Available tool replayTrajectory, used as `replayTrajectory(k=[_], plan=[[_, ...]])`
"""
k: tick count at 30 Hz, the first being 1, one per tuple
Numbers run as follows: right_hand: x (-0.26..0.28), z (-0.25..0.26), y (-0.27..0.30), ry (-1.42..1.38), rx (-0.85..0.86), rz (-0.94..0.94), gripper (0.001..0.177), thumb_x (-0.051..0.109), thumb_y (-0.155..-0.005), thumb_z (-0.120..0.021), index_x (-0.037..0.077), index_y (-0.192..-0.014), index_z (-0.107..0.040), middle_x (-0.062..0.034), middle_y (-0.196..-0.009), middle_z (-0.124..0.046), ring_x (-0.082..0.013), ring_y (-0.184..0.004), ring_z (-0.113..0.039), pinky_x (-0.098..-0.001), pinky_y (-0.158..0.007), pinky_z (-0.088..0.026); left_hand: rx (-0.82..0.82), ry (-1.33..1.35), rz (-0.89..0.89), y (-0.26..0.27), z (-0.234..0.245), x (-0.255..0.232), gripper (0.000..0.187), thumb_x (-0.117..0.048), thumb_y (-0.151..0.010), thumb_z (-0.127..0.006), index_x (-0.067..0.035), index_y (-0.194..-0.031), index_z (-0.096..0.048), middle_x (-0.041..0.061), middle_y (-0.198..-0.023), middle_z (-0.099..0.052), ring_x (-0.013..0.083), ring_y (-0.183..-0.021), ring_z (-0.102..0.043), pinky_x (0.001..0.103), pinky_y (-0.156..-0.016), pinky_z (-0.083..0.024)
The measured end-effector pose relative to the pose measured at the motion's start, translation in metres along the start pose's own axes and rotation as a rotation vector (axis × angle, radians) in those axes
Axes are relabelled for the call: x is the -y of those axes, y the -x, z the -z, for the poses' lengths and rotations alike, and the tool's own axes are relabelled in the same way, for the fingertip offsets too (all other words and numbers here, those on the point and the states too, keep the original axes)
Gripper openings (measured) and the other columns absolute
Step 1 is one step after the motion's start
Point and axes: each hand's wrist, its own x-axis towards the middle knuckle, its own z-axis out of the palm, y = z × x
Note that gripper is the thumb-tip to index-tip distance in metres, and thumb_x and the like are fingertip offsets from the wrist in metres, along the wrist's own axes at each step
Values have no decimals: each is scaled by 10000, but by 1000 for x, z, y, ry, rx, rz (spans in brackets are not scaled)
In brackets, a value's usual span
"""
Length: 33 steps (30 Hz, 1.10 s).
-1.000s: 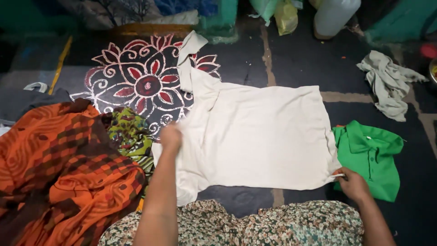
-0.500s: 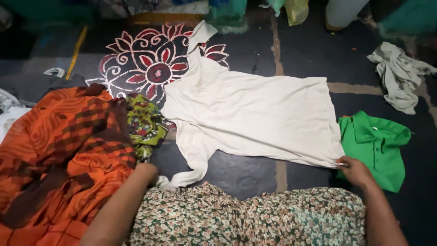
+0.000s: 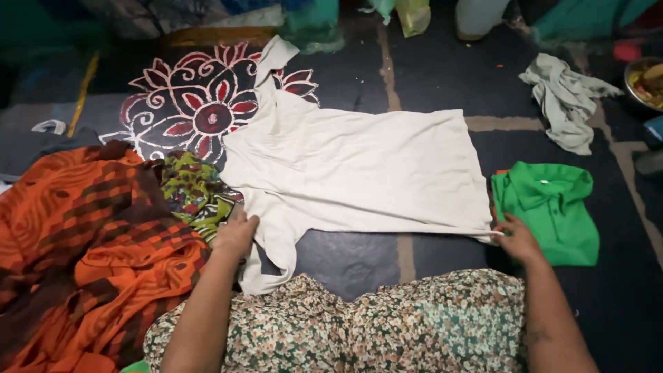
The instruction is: The person folds a red blouse, a green polo shirt, and a white long-sleeved shirt by hand on the floor. They lay each garment flat, fold the sides and sleeves inward, and then fold the body into a smaller rectangle before stacking them.
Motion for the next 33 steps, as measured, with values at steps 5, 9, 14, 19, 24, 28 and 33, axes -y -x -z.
replayTrajectory(k=[5, 9, 14, 19, 24, 28, 33], plan=[[12, 6, -3, 62, -17, -92, 226, 180, -766, -805, 142, -988, -818, -203, -1554, -536, -363, -1289, -616, -434, -1057, -510, 79, -30, 41, 10, 10, 5, 371, -165, -911, -575, -230, -1277, -574, 137, -1279, -586, 356, -1187, -620, 502, -956, -535], [50, 21, 11, -111, -237, 106, 200, 138, -781, -808, 93, -975, -797, -176, -1414, -669, -317, -1285, -637, -383, -1059, -497, 80, 12, 34, 16, 8, 6, 348, -181, -897, -597, -248, -1236, -640, 114, -1227, -628, 342, -1187, -622, 509, -964, -527], [32, 25, 21, -290, 61, -286, 199, 85, -881, -787, 52, -1076, -806, -108, -1023, -796, -195, -892, -674, -333, -835, -524, 352, 92, 163, 13, -10, 27, 321, -169, -816, -688, -266, -1106, -786, 77, -1215, -742, 253, -1153, -698, 406, -996, -557], [65, 48, 7, -466, 111, -272, 220, 52, -876, -698, 69, -1072, -798, -76, -1044, -784, -163, -893, -666, -308, -818, -515, 352, 184, 196, 11, 3, 42, 343, -268, -778, -781, -269, -1121, -800, 73, -1211, -742, 257, -1125, -695, 395, -975, -558], [48, 38, -65, -824, 77, -237, 182, 98, -920, -603, 73, -1057, -721, -32, -930, -667, -163, -844, -596, -314, -760, -484, 387, 509, -4, -39, -21, 104, 367, -260, -766, -759, -154, -1113, -815, 77, -1065, -844, 195, -966, -772, 337, -886, -590], [54, -1, -125, -650, -35, -320, 173, 142, -898, -611, 72, -1029, -699, 2, -869, -653, -129, -800, -570, -317, -705, -444, 348, 776, 62, -90, -19, 128, 374, -254, -857, -743, -88, -1192, -765, 55, -1057, -793, 166, -927, -677, 336, -843, -545], [41, -68, -163, -750, -345, -384, 284, 322, -1001, -691, 82, -1151, -668, -27, -887, -615, -145, -749, -520, -353, -629, -431, -286, 1054, 193, -142, -60, 124, 343, -207, -910, -696, -66, -1220, -731, 34, -1072, -758, 160, -961, -669, 327, -861, -527]])
